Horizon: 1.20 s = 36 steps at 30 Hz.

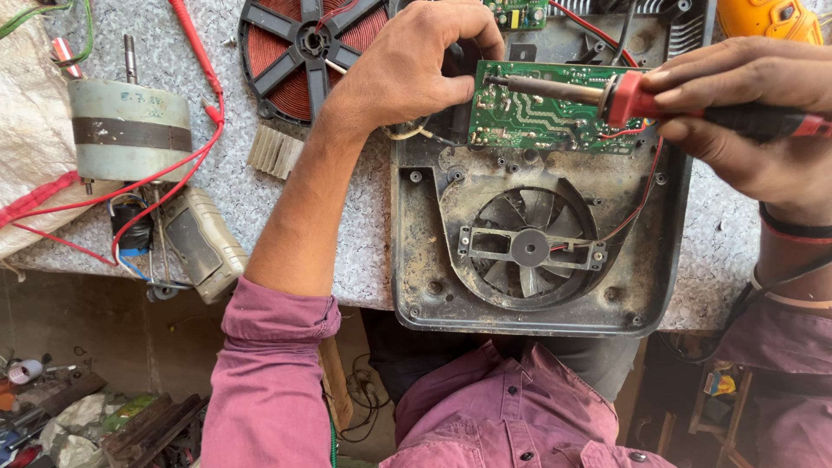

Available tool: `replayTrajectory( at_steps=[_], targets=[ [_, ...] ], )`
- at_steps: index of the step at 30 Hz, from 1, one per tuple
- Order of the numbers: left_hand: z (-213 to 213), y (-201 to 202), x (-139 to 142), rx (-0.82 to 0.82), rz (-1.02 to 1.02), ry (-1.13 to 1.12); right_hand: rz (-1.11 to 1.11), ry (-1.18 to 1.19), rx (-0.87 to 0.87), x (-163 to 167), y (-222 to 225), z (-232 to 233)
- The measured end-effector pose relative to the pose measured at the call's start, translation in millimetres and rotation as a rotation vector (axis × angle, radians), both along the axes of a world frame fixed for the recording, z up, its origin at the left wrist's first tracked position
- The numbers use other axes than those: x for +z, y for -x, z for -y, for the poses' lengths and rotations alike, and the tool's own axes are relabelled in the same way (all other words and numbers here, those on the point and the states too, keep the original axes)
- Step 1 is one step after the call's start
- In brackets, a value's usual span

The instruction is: The person uses a yellow heat gun to apply heat to a green circuit board inside a disassembled fan housing. They then switch to a soldering iron to reflow solder joints on the board. The person handles the circuit board, fan housing, heat gun, and soldering iron.

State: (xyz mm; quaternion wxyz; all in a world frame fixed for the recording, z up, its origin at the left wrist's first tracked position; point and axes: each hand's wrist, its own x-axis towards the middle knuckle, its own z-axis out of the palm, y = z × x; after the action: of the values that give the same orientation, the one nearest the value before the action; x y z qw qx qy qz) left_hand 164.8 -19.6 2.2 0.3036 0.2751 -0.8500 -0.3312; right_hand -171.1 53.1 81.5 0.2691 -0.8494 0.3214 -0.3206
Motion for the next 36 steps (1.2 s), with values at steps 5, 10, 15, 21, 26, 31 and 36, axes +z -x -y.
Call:
replayTrajectory(
  at_steps=[5, 10, 15, 21, 26, 31, 36],
  targets=[
    [0.5, -0.3, 1.8, -0.016, -0.002, -0.002, 0.005, 0.034, 0.072, 3.9, -3.7, 1.2],
    [0.8, -0.6, 2.7, -0.028, -0.015, 0.012, 0.053, -0.126, -0.076, -0.8, -0.2, -6.9],
    [1.0, -1.7, 2.0, -0.031, -0.017, 0.022, 0.242, -0.313, -0.146, -9.6, -1.4, -13.6],
    [1.7, -0.8, 0.5, -0.033, -0.023, 0.038, 0.070, -0.119, -0.061, 2.3, -5.1, -6.7],
    [0.5, -1.9, 0.6, 0.001, 0.008, -0.028, 0.003, -0.030, 0.038, 11.3, -9.5, -5.2],
    [0.6, -1.1, 0.2, -0.012, -0.014, 0.054, -0.003, -0.069, -0.050, 10.6, -7.8, -9.5],
    [1.4, 0.0, -0.2, 0.017, -0.039, -0.037, 0.008, -0.136, -0.113, 9.7, -6.0, -11.1]
  ],
)
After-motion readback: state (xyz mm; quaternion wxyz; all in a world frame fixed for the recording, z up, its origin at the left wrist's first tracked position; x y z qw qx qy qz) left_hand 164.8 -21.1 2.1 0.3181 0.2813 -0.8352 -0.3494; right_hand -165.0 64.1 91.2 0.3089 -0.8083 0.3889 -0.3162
